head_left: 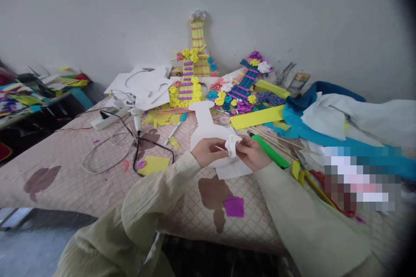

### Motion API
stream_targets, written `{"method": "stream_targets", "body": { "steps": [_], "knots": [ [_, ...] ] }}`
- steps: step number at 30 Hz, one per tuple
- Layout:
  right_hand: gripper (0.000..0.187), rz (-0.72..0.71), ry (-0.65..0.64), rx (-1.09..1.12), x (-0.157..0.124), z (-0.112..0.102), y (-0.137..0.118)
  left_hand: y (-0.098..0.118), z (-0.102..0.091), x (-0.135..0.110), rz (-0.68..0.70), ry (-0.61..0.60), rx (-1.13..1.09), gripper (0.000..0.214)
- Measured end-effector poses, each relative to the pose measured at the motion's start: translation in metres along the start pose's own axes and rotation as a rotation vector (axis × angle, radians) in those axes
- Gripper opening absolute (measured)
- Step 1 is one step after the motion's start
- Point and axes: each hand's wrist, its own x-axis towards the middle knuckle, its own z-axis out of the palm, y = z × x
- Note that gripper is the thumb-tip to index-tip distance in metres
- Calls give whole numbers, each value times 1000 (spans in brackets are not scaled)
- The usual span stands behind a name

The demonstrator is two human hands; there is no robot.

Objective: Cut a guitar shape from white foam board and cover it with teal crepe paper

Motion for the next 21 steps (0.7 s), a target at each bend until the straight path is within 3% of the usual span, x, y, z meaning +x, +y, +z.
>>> {"method": "stream_targets", "body": {
  "steps": [4, 7, 10, 13, 18, 21],
  "knots": [
    [12, -61, -11, -105, -1, 0, -10, 4, -2, -10, 33, 114, 117, 26],
    [11, -166, -180, -372, -3, 8, -18, 9, -10, -13, 48, 176, 371, 30],
    [20, -321, -271, -640, -4, 23, -17, 12, -15, -13, 119, 92, 571, 38],
    [23, -336, -281, -653, -4, 31, -12, 7, -18, -12, 160, 6, 715, 37],
    [22, -370, -318, -775, 0, 12, -5, -12, -22, -13, 120, -87, 906, 41],
    [24, -335, -277, -889, 5, -3, 3, -21, -18, -14, 200, -90, 982, 43]
  ]
}}
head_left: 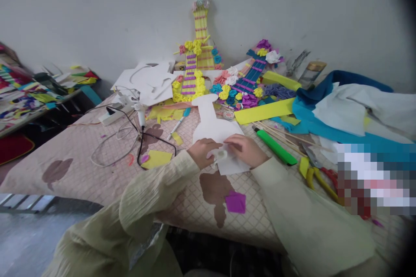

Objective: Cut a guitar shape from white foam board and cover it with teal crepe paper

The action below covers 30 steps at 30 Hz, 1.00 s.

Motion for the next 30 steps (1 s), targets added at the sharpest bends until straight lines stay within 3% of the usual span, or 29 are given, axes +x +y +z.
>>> {"method": "stream_targets", "body": {
  "steps": [8, 13, 16, 23, 27, 30],
  "knots": [
    [20, 23, -13, -35, -4, 8, 14, 8, 14, -2, 123, -13, 31, 24],
    [18, 5, 21, -28, -6, 10, 19, -6, 5, -15, 131, 146, 135, 22],
    [18, -5, 42, -34, -8, 12, 21, -12, 3, -28, 149, 162, 133, 22],
    [18, -23, 80, -51, -10, 16, 22, -7, 0, -42, 86, 251, -54, 15],
    [19, -38, 83, -54, -11, 15, 22, -8, -3, -38, 73, 176, -30, 11],
    [19, -50, 78, -56, -10, 14, 22, -11, -5, -35, -43, 170, -34, 16]
  ]
}}
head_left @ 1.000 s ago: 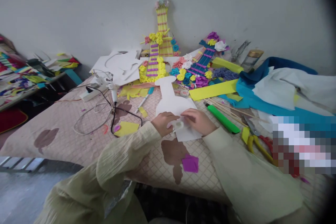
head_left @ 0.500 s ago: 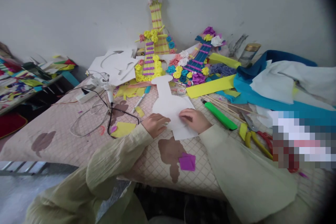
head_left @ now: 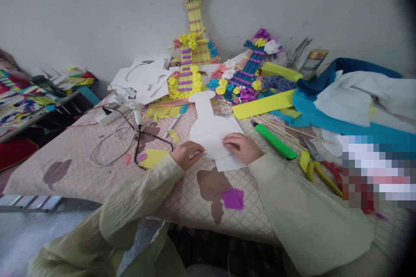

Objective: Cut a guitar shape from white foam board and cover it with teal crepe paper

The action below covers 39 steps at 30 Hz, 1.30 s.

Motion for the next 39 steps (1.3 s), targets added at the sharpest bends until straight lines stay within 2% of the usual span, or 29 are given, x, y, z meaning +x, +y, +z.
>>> {"method": "stream_targets", "body": {
  "steps": [4, 7, 9, 12, 14, 16, 18, 21, 24, 27, 31, 35, 39],
  "knots": [
    [18, -9, -4, 2, 0, 0, 1, -8, -2, 7, -184, -16, -38, 20],
    [18, -10, -2, 4, 0, 1, 2, -10, -4, 10, -242, -48, -57, 25],
    [18, -10, -3, 7, 0, 1, 2, -9, -8, 9, -217, -55, -95, 29],
    [18, -7, -6, 11, 0, 1, 1, -6, -14, 5, -108, -94, -79, 34],
    [18, -5, -6, 15, 0, 1, 0, -6, -18, 2, -64, -120, -42, 29],
    [18, -4, -3, 20, -1, 1, 0, -8, -19, 1, -102, -123, -72, 22],
    [18, -1, 2, 26, -1, 1, 1, -9, -19, 1, -242, -104, -230, 18],
    [18, 7, 19, 37, 0, 0, 0, -6, -16, 2, -468, -152, -650, 21],
    [17, 20, 74, 36, 2, -5, -16, 2, -9, 3, -559, -189, -988, 31],
    [17, 119, 92, 146, 3, -11, -45, 12, 1, 6, -598, -127, -1106, 37],
    [26, 370, -81, 431, 1, -12, -73, 25, 12, 11, -579, -18, -1059, 38],
    [18, 484, 3, 530, -2, -8, -68, 34, 14, 15, -561, 63, -994, 34],
    [16, 595, 50, 608, -2, -8, -59, 35, 15, 15, -577, 92, -903, 24]
  ]
}}
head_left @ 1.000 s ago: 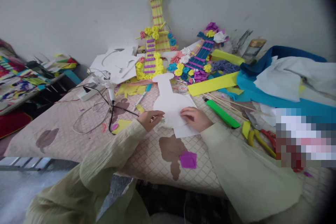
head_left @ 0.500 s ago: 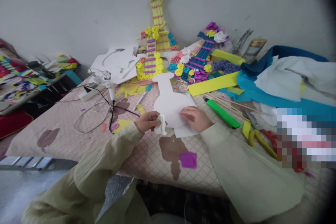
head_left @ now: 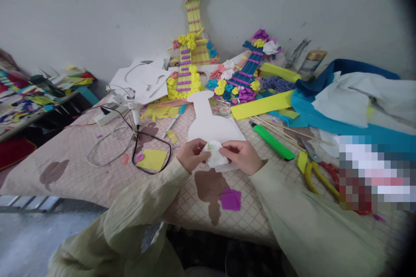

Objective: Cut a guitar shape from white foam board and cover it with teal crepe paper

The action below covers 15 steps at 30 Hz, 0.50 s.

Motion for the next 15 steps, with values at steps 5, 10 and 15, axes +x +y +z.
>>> {"method": "stream_targets", "body": {
  "steps": [5, 10, 15],
  "knots": [
    [11, -94, 95, -16, -5, 7, -2, -4, 2, 0, 130, 198, 327, 12],
    [18, -396, 1, -136, -14, 16, -6, -8, 7, -2, 230, 260, 550, 9],
    [20, -418, -20, -77, -15, 15, -5, -17, 7, -4, 214, 113, 237, 27]
  ]
}}
